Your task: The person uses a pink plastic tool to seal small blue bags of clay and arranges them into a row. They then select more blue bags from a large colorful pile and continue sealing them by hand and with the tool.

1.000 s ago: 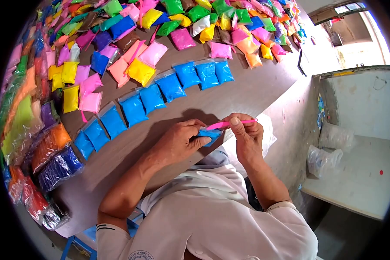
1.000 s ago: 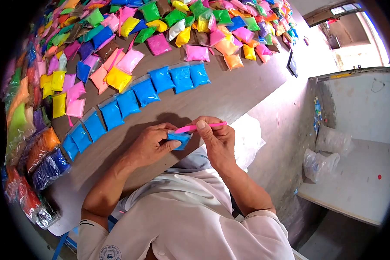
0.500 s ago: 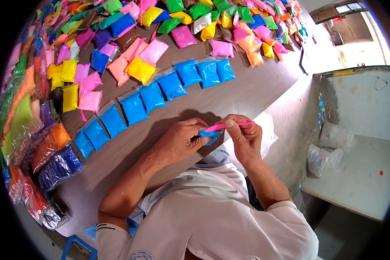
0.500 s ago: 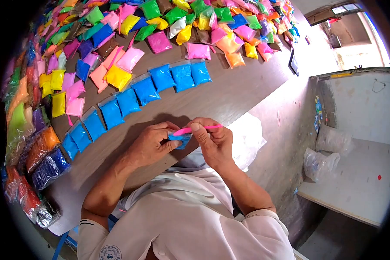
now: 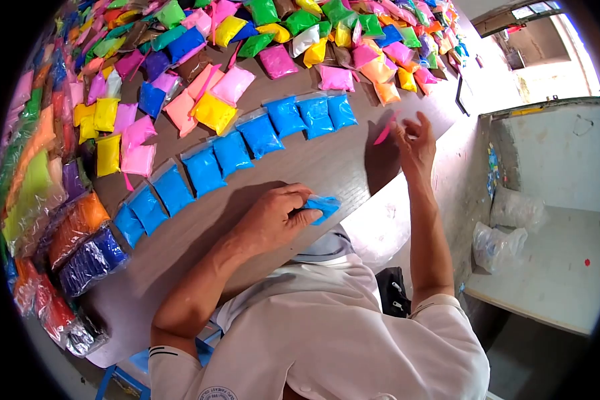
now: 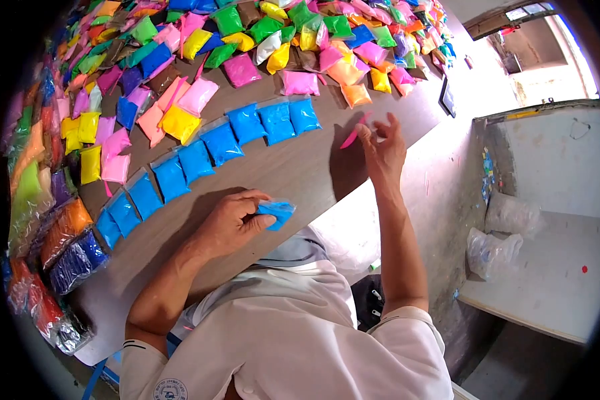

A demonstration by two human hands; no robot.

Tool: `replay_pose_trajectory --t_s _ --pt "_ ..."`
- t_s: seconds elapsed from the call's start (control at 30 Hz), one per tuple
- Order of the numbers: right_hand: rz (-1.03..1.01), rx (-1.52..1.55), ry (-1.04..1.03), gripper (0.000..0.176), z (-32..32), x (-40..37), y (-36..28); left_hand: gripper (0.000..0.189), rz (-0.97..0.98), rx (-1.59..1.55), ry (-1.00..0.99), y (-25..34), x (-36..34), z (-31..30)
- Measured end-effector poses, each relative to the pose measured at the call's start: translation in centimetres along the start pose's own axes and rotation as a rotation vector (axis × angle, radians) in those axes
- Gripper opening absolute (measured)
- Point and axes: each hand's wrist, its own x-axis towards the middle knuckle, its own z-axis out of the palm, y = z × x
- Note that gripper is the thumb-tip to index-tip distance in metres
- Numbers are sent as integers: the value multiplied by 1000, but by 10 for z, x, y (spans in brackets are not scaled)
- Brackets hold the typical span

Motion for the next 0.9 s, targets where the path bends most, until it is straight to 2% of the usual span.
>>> replay_pose_trajectory --t_s 0.03,0.07,0.13,0.2,0.27,0.33,0.47,0.57,0.67,0.77,0.9 --pt "-86 -65 100 54 3 1 -3 27 8 -13 16 0 0 0" --pt "-122 -87 153 46 -2 -3 -6 29 16 -25 34 1 1 0" --pt "59 213 -146 33 -21 -24 -35 29 37 -57 49 2 2 1" --pt "212 593 -603 28 -35 -45 -62 27 68 -101 42 2 3 2" --pt "327 733 -880 31 -39 -60 -78 24 47 -76 28 3 3 1" --pt "389 774 -994 32 -41 -64 -88 23 37 -59 23 6 2 0" --pt "282 805 -981 25 -37 -67 -89 23 38 -74 8 11 3 -4" --pt "24 700 -952 21 -35 -60 -90 24 4 -87 -15 12 3 -5" --pt "165 673 -958 20 -35 -64 -87 25 -1 -73 -21 13 3 -5" --pt "158 597 -919 20 -35 -66 -91 27 -5 -56 -27 16 3 -7" --pt "198 690 -988 18 -38 -66 -92 26 18 -60 -29 12 3 -5"
